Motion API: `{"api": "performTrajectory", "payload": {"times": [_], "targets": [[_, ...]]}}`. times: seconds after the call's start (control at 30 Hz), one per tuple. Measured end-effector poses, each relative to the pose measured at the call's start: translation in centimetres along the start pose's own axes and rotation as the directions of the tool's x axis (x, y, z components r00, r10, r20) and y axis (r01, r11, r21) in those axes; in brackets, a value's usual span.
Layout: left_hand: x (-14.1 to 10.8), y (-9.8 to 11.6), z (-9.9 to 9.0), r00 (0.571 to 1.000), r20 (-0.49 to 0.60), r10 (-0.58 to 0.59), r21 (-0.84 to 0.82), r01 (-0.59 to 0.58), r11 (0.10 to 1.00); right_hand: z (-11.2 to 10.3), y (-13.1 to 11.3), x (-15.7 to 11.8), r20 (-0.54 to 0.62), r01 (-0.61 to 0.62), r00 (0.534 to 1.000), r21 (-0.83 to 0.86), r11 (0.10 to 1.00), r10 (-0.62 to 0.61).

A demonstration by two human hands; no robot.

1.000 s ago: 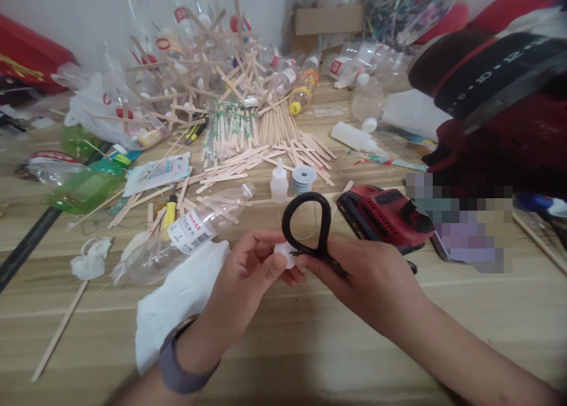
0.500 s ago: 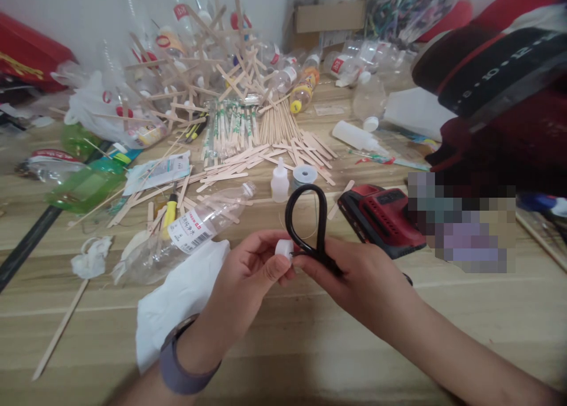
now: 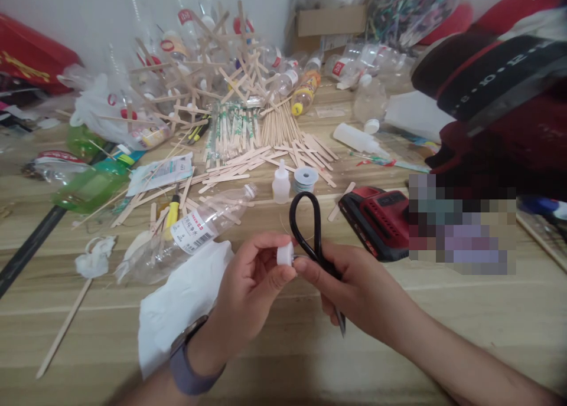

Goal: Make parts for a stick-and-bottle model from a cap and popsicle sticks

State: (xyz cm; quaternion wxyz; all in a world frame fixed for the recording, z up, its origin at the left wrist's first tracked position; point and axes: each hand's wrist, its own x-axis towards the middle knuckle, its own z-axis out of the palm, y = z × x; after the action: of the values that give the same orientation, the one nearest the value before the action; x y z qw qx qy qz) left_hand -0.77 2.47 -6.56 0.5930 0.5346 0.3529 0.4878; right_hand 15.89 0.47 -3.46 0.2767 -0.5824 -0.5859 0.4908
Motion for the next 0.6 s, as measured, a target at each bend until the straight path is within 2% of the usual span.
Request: {"api": "performTrajectory", "payload": {"times": [0.07,0.13,0.17,0.23,0.3,0.4,0.47,0.6], "targets": [[0.1,0.0,-0.1,0.998,0.006,0.059,0.022,-0.059,0.998,-0.2,0.0,0.0,0.048,-0.053,0.998,0.043,0.998,0.051],[0.2,0.1,-0.1,0.999,0.01,0.051,-0.005,-0.051,0.999,-0.4,0.0,0.0,0.058,-0.056,0.997,0.027,0.998,0.054],[0.2,0.1,-0.1,1.0,0.019,0.02,-0.042,-0.019,0.999,-0.5,0.0,0.1,0.031,-0.019,0.999,-0.026,0.999,0.02],[0.2,0.2,0.0,0.996,0.057,-0.064,-0.149,0.072,0.986,-0.7,0.2,0.1,-0.077,0.112,0.988,-0.23,0.967,-0.132],[0.2,0.2,0.0,0.988,0.106,-0.113,-0.257,0.137,0.957,-0.8,0.6,0.2,-0.162,0.239,0.923,-0.467,0.851,-0.348],[0.3,0.1,0.1,0.983,0.135,-0.121,-0.336,0.161,0.928,-0.8,1.0,0.2,-0.183,0.307,0.797,-0.698,0.647,-0.576],[0.4,0.2,0.0,0.982,0.14,-0.129,-0.353,0.171,0.92,-0.8,1.1,0.3,-0.175,0.297,0.739,-0.782,0.548,-0.651],[0.8,0.3,-0.1,0.978,0.154,-0.14,-0.368,0.188,0.911,-1.1,0.9,0.3,-0.114,0.31,0.691,-0.845,0.436,-0.714]]}}
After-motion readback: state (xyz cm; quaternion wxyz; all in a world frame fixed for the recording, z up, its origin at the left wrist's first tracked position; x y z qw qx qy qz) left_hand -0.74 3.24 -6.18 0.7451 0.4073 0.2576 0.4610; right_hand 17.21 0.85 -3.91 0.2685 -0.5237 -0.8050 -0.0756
